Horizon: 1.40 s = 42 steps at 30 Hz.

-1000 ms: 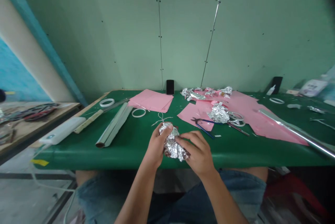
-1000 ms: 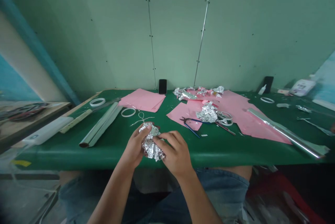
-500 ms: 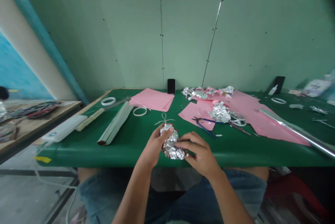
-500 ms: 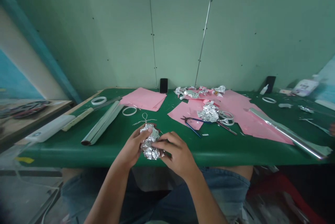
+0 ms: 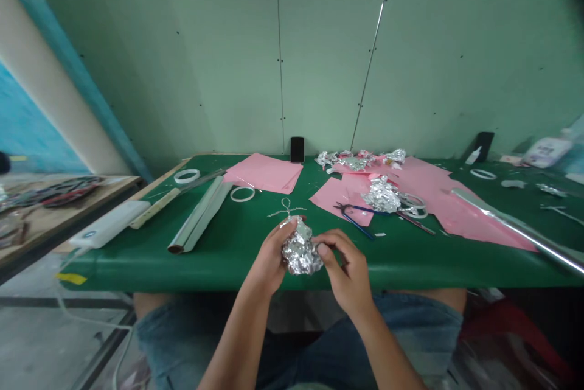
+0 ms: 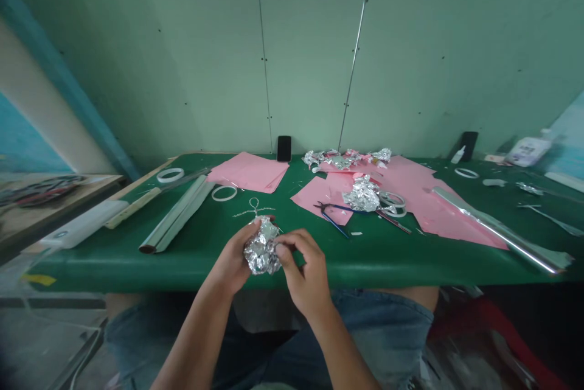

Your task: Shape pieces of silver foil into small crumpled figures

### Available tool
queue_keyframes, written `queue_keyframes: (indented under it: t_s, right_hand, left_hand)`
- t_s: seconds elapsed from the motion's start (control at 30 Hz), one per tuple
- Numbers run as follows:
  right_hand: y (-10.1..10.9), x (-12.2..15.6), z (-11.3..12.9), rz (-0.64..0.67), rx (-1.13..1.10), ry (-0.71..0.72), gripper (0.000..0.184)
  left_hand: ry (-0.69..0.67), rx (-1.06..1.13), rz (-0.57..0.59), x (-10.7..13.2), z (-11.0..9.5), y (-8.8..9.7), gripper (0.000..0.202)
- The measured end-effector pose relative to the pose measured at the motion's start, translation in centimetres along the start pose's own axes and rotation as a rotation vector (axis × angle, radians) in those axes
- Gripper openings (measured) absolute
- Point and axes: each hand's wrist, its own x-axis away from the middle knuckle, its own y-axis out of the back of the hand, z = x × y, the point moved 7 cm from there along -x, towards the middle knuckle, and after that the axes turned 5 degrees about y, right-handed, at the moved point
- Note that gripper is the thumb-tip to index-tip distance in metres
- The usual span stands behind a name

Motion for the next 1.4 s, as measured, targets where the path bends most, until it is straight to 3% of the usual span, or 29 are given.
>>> queue_keyframes:
  t_s: [0.13,0.23,0.27,0.47,0.57,0.73,0.97,1.13,1.23,1.4]
  right_hand:
    - [0.1,0.9,-0.3,-0.096,0.044,-0.056,0.025]
    - [-0.5,1.1,-0.5,-0.092,0.063,-0.098,0.010]
    - [-0.6,1.1,-0.6,-0.100,0.049,-0.115,0.013]
    - [-1.2,0.8,-2.4,-0.133,-0.212,-0.337,0.034]
    - [-1.0,0.8,-2.0,-0.154,-0.225,-0.299,0.031]
    - [-1.0,0.8,-0.7,-0.120,-0.032,-0.187,0.018]
    - [-1.6,0.8,-3.0,-0.100,-0.340,-0.397,0.032]
    - [-1.9,0.9,-3.6,-0.048,-0.384,-0.472,0.036]
    - [-1.2,0.7,-3.2,-0.076,-0.248,-0.414,0.031]
    - [0.4,-0.4,-0.4,-0.116,0.022,-0.103,0.021]
  left_hand:
    - [0.012,0.233,-0.059,-0.5,0.4,0.2,0.031]
    - [0.012,0.308,-0.024,-0.7,0.7,-0.3,0.025]
    - [0.015,0.322,-0.013,-0.7,0.8,-0.5,0.025]
    - [0.178,0.423,0.085,-0.8,2.1,-1.5,0.034]
    - [0.224,0.441,0.062,-0.8,2.5,-1.5,0.033]
    - [0.200,0.417,-0.066,-0.7,2.4,-0.8,0.028]
    - [0.262,0.442,0.108,-0.7,2.6,-1.3,0.033]
    - [0.347,0.409,0.211,-0.3,3.1,-1.9,0.035]
    - [0.355,0.445,0.186,-0.4,3.3,-2.0,0.033]
    - [0.336,0.452,0.121,-0.4,3.4,-1.8,0.025]
